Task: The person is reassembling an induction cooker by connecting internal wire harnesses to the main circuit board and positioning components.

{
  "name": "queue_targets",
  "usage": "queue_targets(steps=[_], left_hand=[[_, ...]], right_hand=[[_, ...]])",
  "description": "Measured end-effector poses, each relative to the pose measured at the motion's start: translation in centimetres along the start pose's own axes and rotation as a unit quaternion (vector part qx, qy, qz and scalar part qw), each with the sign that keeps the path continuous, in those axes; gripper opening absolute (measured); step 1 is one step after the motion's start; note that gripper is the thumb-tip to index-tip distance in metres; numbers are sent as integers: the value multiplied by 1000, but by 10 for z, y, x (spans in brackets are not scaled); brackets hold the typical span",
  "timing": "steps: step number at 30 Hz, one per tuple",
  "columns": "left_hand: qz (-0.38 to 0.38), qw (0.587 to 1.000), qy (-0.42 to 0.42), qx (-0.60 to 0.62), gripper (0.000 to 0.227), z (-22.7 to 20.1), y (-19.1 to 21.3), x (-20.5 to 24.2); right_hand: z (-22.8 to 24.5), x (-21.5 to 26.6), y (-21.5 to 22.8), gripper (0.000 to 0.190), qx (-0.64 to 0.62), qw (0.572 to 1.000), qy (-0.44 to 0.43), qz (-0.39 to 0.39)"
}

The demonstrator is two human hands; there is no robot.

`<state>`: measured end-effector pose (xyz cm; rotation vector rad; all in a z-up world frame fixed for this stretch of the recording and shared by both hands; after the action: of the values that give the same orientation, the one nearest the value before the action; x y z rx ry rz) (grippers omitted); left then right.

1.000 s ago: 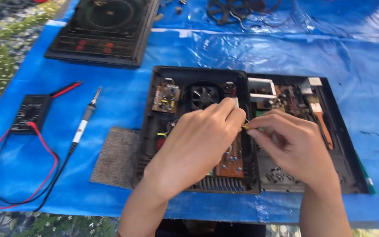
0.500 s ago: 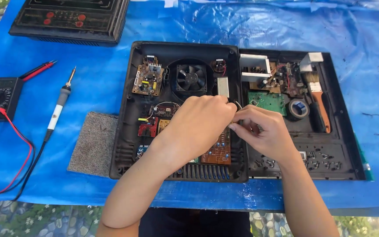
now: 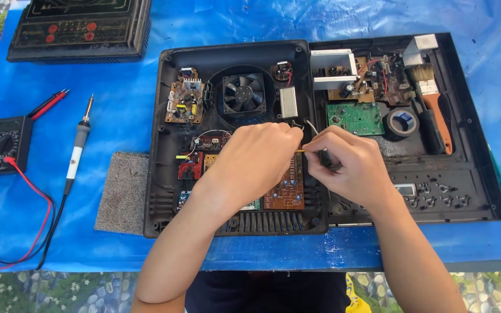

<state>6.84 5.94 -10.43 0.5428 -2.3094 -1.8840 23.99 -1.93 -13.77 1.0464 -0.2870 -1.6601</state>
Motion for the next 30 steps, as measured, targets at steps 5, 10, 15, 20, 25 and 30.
queue_targets(steps=[5,10,15,20,25,30], left_hand=[[14,1000,10,11,34,0,8,-3],[12,999,9,47,27,-8,29,-7],[-2,1000,10,-7,26,-11,35,-3],[-3,995,31,-97,33,-14,23,0],[-50,983,10,-174,36,-26,27,3],[-64,978,31,-194,24,-32,24,5]], right_hand=[[-3,2,4,15,-1,999,-10,-31],[-2,1,3,16,-57,998,-5,-2],[-3,1,10,17,-24,997,6,67],[-7,3,10,19,0,993,-1,116],[-11,5,7,39,-19,991,-33,130],[-16,8,0,27,-41,995,24,86]])
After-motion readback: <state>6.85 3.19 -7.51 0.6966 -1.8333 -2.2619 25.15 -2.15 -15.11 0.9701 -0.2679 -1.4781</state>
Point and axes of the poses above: each hand's wrist, its own x-axis away from the middle knuckle, its own y-axis out of the back of the hand, z = x × y, the point moved 2 cm from there along -x, towards the middle knuckle, and after that the axes turned 7 degrees about -y, right-handed, at the moved point
